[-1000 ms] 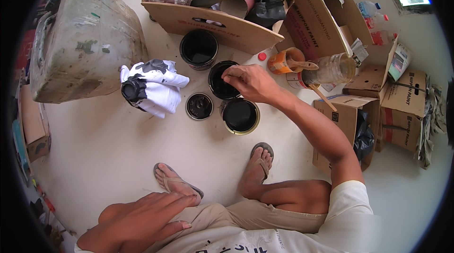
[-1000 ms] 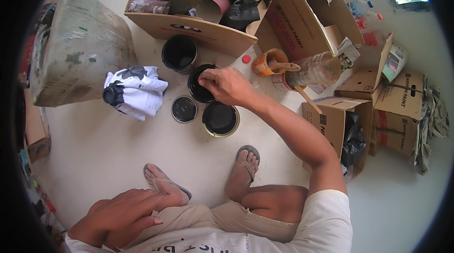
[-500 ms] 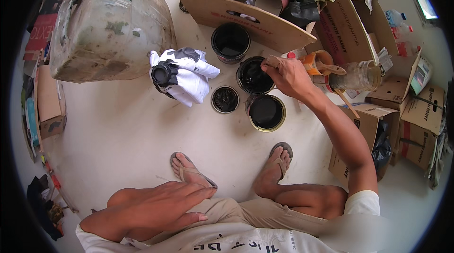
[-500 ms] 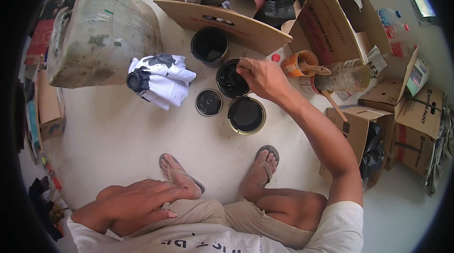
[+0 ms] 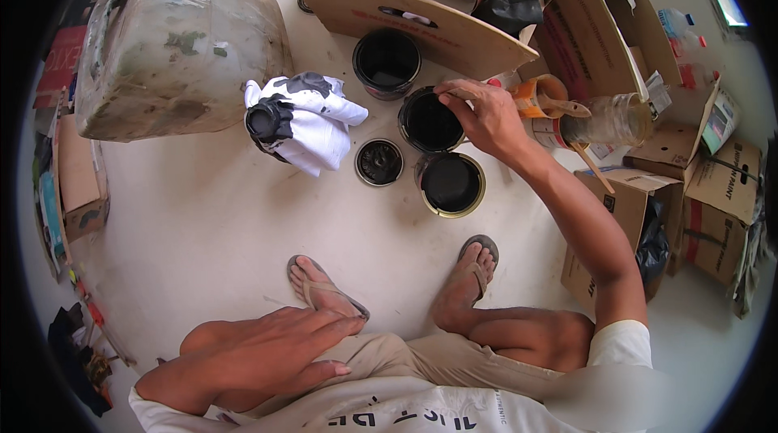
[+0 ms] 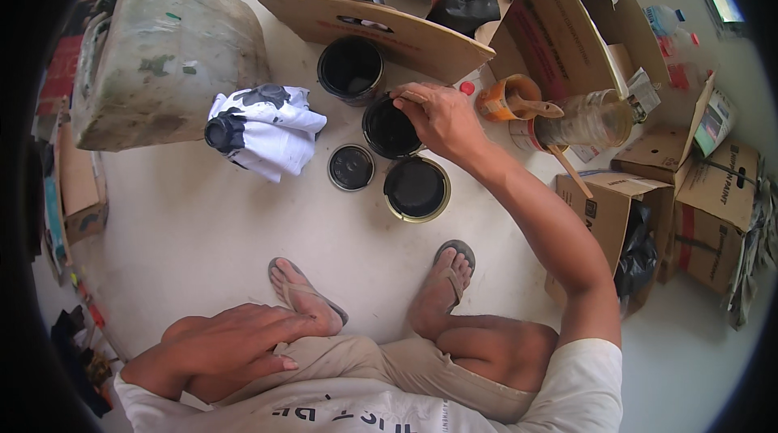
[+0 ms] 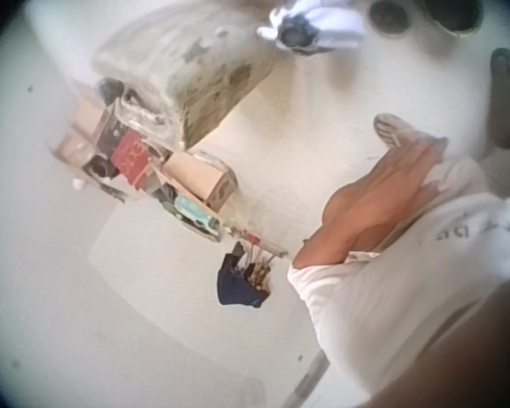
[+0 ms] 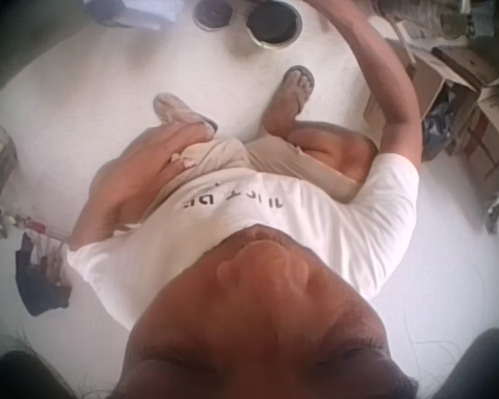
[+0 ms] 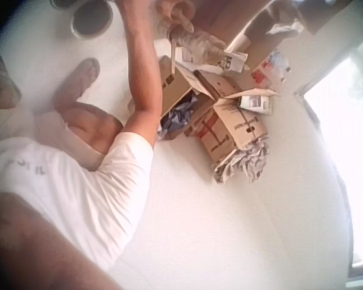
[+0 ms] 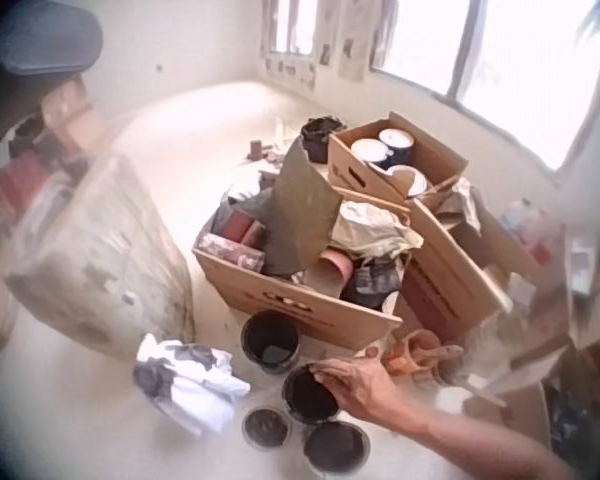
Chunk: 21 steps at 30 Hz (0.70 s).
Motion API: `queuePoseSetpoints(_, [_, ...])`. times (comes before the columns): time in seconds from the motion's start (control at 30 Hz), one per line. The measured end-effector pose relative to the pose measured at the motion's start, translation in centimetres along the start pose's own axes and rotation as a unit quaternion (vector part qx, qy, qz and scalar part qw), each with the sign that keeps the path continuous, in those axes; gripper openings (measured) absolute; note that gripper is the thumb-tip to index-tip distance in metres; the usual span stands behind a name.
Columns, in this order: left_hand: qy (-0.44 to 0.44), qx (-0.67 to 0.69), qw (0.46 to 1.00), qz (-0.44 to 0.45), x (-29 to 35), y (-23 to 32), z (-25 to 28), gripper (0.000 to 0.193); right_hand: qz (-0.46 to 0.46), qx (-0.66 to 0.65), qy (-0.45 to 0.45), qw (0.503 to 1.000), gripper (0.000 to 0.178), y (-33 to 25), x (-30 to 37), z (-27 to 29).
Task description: The person sits on the floor and mixes black paint in a can using a wooden stick. They add a liquid from a small white bottle and water from a plastic bottle into the paint, stirring after each addition. The person then pours the mixed paint into a larger container and seals the original can with a cloth and lid.
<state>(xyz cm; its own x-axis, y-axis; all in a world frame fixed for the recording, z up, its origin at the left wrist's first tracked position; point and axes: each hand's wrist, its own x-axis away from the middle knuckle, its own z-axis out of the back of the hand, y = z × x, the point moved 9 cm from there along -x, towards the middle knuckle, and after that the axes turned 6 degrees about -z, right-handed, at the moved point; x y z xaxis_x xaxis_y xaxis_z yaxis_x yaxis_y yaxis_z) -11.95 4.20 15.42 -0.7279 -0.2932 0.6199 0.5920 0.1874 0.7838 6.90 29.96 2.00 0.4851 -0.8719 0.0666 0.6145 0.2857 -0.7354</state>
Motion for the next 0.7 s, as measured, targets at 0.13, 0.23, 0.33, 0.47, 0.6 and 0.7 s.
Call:
queuePoseSetpoints(0.13, [-0.004, -0.004, 1.0, 0.015, 0.2, -0.1, 0.1, 0.056, -0.005, -0.022, -0.064, 0.998, 0.021, -0.1, 0.4, -1.5])
queuePoseSetpoints(0.23, [-0.008, -0.001, 1.0, 0.013, 0.3, 0.0, 0.2, 0.057, -0.079, 0.065, -0.096, 0.99, 0.019, 0.1, 0.1, -0.3])
queuePoseSetpoints(0.33, [-0.021, -0.005, 1.0, 0.02, 0.2, -0.1, 0.0, 0.058, -0.05, 0.051, -0.021, 0.997, 0.018, 0.0, -0.3, 0.7])
queuePoseSetpoints(0.47, [-0.028, -0.017, 0.999, 0.001, 0.1, 0.4, 0.3, 0.062, -0.069, -0.086, -0.046, 0.993, 0.018, 0.6, 0.4, -1.2])
queuePoseSetpoints(0.6, [-0.026, -0.019, 0.999, 0.002, 0.2, 0.3, 0.1, 0.062, -0.105, 0.037, -0.09, 0.99, 0.018, 0.8, 0.3, -0.6])
queuePoseSetpoints(0.7, [-0.025, -0.005, 0.999, 0.026, 0.1, 0.3, 0.2, 0.058, -0.1, 0.062, -0.033, 0.993, 0.02, 1.1, 0.1, 0.8])
